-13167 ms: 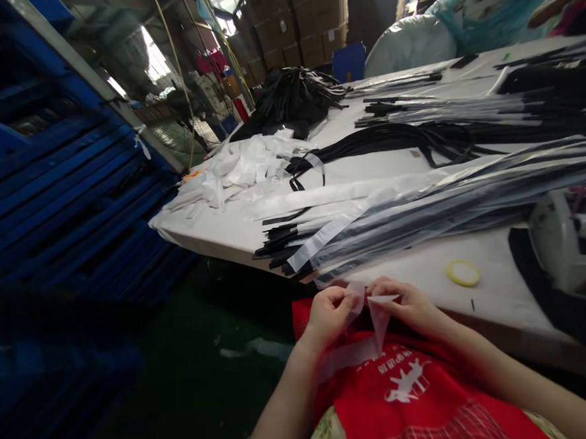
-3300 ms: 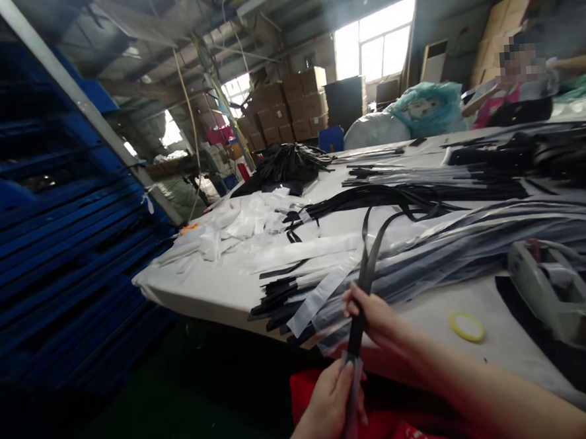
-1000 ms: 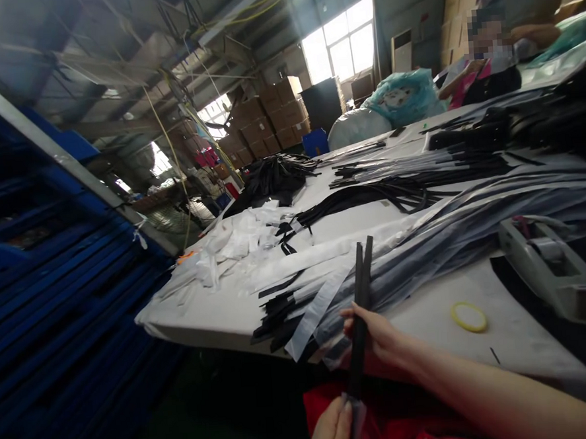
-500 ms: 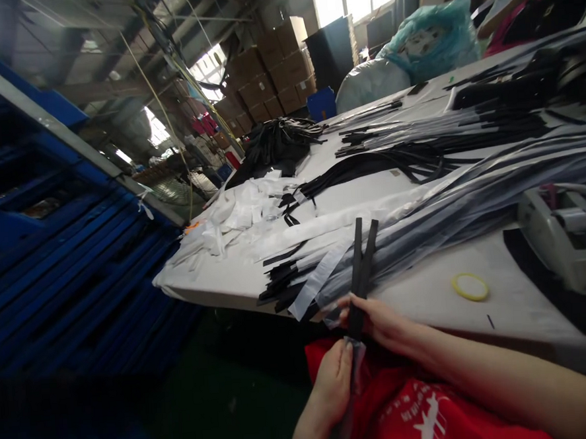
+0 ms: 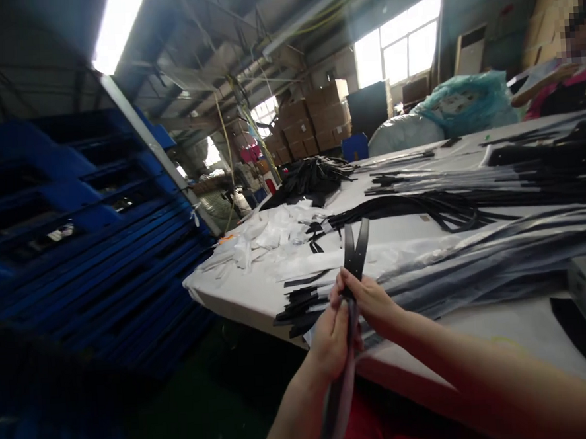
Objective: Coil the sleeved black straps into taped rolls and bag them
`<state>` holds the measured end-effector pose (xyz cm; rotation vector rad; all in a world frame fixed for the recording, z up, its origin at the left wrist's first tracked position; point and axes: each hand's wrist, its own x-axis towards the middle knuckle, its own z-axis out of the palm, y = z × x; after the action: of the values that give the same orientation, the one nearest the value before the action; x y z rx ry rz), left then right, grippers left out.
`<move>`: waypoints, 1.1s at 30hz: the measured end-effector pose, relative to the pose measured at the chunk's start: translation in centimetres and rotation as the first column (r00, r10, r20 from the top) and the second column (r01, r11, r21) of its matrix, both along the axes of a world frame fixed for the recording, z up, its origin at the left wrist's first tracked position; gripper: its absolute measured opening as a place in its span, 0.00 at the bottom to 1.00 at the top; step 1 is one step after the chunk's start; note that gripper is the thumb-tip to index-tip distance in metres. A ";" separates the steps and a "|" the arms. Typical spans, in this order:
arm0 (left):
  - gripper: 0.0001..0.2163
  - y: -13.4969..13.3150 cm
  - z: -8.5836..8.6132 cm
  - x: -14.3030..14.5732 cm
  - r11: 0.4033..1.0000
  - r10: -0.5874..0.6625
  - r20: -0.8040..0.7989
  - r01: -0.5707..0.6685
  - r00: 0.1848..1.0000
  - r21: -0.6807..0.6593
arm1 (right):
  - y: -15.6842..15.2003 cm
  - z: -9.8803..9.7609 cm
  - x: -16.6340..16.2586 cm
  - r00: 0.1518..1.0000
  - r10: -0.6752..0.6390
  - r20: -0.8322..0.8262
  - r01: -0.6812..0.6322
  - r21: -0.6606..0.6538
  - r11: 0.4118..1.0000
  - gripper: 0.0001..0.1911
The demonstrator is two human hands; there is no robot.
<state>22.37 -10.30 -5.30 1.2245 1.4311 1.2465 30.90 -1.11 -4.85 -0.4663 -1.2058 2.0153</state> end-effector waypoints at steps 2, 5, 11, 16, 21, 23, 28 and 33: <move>0.26 0.8 1.6 -0.1 0.997 0.022 -0.019 -0.020 1.000 0.072 | 0.9 2.2 0.0 0.999 0.045 0.020 -0.045 0.015 0.999 0.25; 0.25 1.1 2.4 0.1 0.995 -0.024 -0.073 0.031 0.997 0.093 | 3.8 5.3 0.5 0.987 -0.123 -0.106 0.128 0.047 0.991 0.23; 0.25 2.5 3.4 0.4 0.979 0.004 -0.097 0.016 0.995 0.204 | 4.7 7.9 0.5 0.979 -0.125 -0.159 0.147 0.134 0.980 0.26; 0.24 3.2 4.4 0.5 0.971 0.037 -0.142 -0.003 0.989 0.237 | 3.9 7.6 1.0 0.987 -0.096 -0.133 0.116 0.158 0.981 0.25; 0.24 3.1 4.2 1.2 0.973 -0.011 -0.108 0.035 0.994 0.227 | 5.4 8.9 2.0 0.953 -0.212 -0.217 0.248 0.152 0.957 0.22; 0.25 3.4 4.4 1.3 0.968 0.006 -0.122 0.025 0.992 0.248 | 5.0 8.7 2.0 0.966 -0.174 -0.191 0.212 0.201 0.956 0.24; 0.24 4.0 5.1 1.2 0.961 -0.007 -0.158 0.051 0.987 0.273 | 3.6 8.0 2.2 0.979 -0.180 -0.093 0.199 0.278 0.940 0.33; 0.22 4.0 5.2 1.5 0.966 -0.047 -0.067 0.062 0.997 0.249 | 3.3 8.3 2.7 0.997 -0.071 0.034 0.060 0.249 0.967 0.38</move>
<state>23.86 -6.34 -0.11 1.4729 1.3011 1.3947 33.62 2.20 3.47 -0.4203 -1.4280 1.7766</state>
